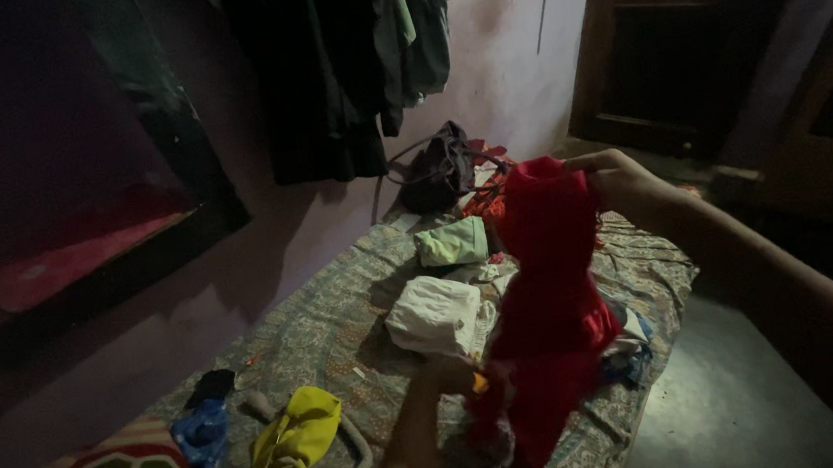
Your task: The person folds several items of clothing, including a red top, a white piece of fabric, and blue trousers, by hand on a bed and stacks them into piles.
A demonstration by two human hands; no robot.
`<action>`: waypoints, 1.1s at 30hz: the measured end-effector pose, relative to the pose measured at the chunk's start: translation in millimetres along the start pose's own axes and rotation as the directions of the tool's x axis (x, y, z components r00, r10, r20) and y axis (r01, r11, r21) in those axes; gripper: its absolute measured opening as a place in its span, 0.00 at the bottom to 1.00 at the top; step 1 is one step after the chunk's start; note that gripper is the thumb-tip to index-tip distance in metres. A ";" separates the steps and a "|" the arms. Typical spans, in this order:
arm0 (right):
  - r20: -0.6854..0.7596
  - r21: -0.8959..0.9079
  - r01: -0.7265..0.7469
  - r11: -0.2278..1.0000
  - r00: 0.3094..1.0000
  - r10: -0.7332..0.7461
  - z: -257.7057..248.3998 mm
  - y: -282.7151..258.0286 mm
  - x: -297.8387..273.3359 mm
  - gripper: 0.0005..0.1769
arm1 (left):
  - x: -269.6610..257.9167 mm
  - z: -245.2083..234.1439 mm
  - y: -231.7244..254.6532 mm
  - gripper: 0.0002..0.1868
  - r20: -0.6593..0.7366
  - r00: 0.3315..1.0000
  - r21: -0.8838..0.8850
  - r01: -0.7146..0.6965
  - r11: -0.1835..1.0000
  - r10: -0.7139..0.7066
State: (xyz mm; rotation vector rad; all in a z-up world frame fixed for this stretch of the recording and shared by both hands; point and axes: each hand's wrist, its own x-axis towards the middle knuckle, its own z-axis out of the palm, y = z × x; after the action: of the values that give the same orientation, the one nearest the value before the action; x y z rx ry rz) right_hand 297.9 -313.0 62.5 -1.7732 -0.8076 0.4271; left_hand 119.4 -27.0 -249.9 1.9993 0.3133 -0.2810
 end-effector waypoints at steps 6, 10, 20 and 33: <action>0.066 -0.002 -0.075 0.997 0.995 0.075 -7.3 -37.0 -11.6 0.15 | 26.2 16.6 23.4 0.18 -0.315 0.930 0.380 -0.061 0.923 0.191; 0.047 -0.006 -0.041 0.999 0.998 0.041 -9.1 -56.8 -12.4 0.16 | 38.0 27.8 45.2 0.18 -0.232 0.854 0.487 -0.312 0.816 0.465; -0.048 0.025 -0.072 0.997 0.996 0.073 -47.3 -26.5 -24.7 0.17 | 18.3 46.6 47.3 0.18 -0.109 0.961 0.675 -0.117 0.729 0.255; -0.178 0.059 -0.183 0.981 0.965 0.191 -50.8 56.7 -21.8 0.18 | 41.1 -43.4 49.3 0.24 -0.369 0.893 0.145 -0.219 0.965 0.258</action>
State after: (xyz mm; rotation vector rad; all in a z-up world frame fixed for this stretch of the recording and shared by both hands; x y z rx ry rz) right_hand 332.7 -373.5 25.0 -1.8259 -0.5007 0.3945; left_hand 177.3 -4.7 -203.6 2.1619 0.2985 0.2649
